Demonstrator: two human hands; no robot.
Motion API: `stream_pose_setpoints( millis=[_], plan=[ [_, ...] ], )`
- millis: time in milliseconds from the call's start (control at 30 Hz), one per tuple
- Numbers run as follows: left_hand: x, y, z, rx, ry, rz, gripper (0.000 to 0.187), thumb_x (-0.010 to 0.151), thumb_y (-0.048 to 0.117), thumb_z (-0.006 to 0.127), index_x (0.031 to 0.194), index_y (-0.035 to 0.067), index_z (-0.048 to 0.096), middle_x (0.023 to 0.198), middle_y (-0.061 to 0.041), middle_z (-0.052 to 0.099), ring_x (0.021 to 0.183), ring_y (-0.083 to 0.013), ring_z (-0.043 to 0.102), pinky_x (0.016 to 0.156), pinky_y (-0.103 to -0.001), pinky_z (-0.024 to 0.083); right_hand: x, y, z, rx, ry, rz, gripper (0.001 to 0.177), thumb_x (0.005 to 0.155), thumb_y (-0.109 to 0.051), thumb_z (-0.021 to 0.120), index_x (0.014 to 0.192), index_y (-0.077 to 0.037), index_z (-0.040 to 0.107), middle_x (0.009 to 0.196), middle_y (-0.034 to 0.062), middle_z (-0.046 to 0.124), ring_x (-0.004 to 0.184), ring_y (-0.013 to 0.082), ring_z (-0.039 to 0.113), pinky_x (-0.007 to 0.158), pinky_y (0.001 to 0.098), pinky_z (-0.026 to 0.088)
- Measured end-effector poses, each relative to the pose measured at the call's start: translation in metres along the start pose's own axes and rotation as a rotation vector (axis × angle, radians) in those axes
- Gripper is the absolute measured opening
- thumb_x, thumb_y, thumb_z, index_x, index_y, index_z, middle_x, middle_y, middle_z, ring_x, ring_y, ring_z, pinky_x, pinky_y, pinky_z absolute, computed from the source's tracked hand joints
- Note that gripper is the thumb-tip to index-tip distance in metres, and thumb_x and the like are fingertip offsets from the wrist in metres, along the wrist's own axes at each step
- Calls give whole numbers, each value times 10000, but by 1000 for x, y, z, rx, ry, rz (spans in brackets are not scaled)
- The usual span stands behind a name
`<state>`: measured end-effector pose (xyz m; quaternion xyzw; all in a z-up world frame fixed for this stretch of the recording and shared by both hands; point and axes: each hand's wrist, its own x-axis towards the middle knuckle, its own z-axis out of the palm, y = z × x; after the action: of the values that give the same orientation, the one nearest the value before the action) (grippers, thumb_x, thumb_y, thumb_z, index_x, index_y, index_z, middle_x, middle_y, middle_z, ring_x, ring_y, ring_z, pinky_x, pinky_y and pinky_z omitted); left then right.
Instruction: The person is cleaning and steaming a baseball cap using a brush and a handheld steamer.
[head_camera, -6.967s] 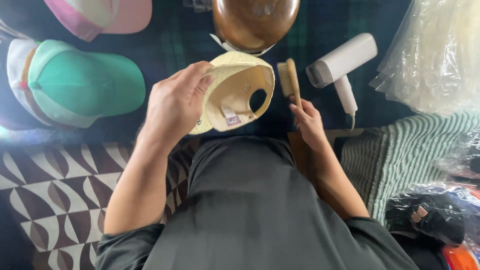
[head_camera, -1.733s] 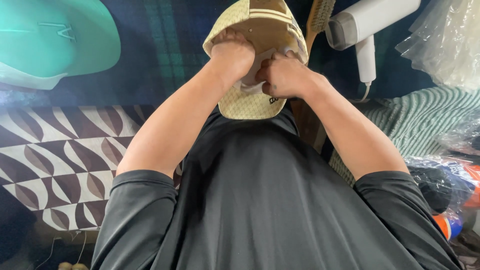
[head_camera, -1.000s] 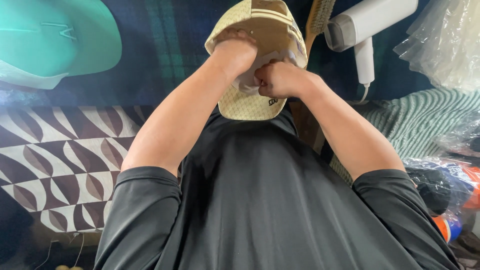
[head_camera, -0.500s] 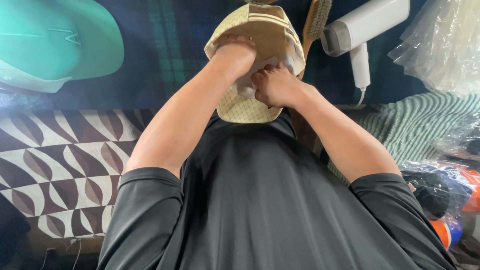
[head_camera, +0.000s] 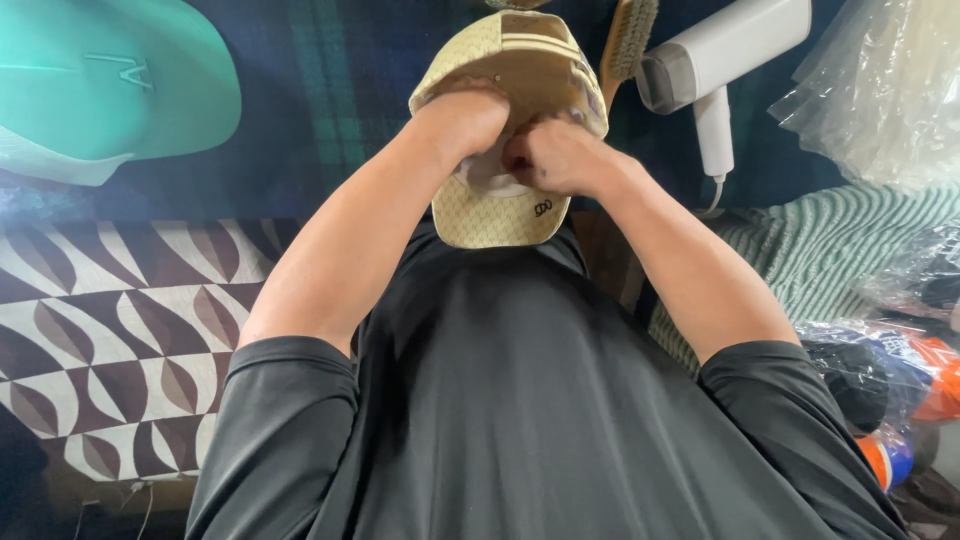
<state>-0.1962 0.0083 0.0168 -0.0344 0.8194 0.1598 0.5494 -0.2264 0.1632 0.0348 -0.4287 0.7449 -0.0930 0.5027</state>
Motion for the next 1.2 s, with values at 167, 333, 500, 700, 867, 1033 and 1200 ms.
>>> stream_pose_setpoints(
  millis=[167,333,500,700,867,1033,1200],
  plan=[
    [13,-8,9,52,13,76,623,946,88,638,1524,-21,433,1630,-224,350,1476,-371,378,1175,-427,375,-21,34,-18,-109,284,-129,422,885,74,417,1195,51,702,1141,224,704,1062,387,647,946,475,502],
    [-15,4,5,132,80,126,400,1011,235,619,1368,59,590,1446,-187,531,1319,-377,502,1142,-473,401,-15,32,-18,-255,6,-7,331,878,39,481,1130,14,694,1137,165,661,1022,349,629,927,449,504],
    [-7,10,9,103,253,185,333,949,368,580,1158,148,715,1211,-125,689,1150,-348,595,1063,-449,423,1,25,1,-462,-70,-8,147,790,-97,629,691,-84,736,647,42,688,640,255,594,601,383,528],
    [16,15,28,139,287,102,469,939,339,528,1365,142,530,1336,-205,561,1245,-407,499,911,-526,388,2,12,4,-247,-32,-126,343,993,-342,625,801,-100,775,811,91,756,734,327,606,785,458,449],
    [16,14,26,133,267,133,484,996,485,462,1432,274,476,1445,-149,532,1313,-378,460,994,-527,336,-7,-1,1,-171,-76,70,224,875,-102,478,1021,-62,644,1028,169,689,978,399,544,837,573,382],
    [14,9,18,16,194,272,395,947,260,555,1339,227,592,1399,-112,561,1345,-332,473,1139,-485,288,-7,18,28,-398,117,-43,109,854,-55,496,874,-84,599,899,109,591,936,328,510,824,548,379],
    [28,3,32,51,269,352,390,919,393,613,1283,257,633,1346,-176,548,1338,-417,425,1149,-524,269,-24,17,39,-579,428,-277,147,909,-30,509,793,-118,486,741,39,450,793,268,430,660,461,272]
  ],
)
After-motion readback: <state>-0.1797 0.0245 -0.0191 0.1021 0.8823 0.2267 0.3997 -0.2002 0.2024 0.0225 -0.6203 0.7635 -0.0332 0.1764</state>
